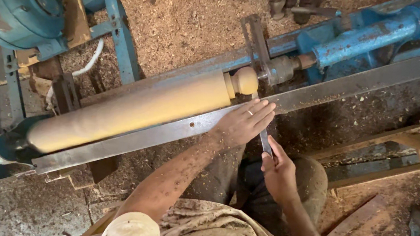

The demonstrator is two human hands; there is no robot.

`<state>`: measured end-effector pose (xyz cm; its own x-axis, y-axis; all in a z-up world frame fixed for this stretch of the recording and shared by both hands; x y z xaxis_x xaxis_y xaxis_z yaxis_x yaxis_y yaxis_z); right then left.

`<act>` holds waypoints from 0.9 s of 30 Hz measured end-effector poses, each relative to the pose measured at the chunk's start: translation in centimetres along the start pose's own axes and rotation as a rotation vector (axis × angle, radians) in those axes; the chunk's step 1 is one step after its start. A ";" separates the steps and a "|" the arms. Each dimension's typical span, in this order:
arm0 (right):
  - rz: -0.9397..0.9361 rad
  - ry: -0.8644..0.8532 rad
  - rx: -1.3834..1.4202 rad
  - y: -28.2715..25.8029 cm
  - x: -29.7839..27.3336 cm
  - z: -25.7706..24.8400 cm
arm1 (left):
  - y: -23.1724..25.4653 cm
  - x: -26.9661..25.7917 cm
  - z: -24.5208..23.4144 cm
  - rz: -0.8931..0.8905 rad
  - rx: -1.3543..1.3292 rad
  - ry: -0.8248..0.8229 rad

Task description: The person shapes a cylindrical wooden piece mounted on a lathe using a chisel, then sands the surface with a piece of sandpaper. The person holds the chisel against the rotating wood to smooth and contour it, then switches to sanding to finish the surface.

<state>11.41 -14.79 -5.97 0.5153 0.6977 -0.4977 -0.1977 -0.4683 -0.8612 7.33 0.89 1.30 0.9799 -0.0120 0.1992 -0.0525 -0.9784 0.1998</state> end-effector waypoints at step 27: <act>0.120 -0.280 -0.443 -4.3 6.9 -9.1 | 0.3 3.8 1.0 -0.147 0.072 0.023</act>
<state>23.43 -12.87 -4.78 0.2570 0.7145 -0.6507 0.1601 -0.6955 -0.7004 11.22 0.31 1.12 0.9713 0.1360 0.1949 0.1056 -0.9816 0.1588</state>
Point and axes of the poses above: each hand's wrist, its own x-axis towards the middle knuckle, its own z-axis out of the palm, y = z × x, the point moved 7 cm from there along x, towards the middle knuckle, and after that the axes turned 6 degrees about -x, right-handed, at the moved point
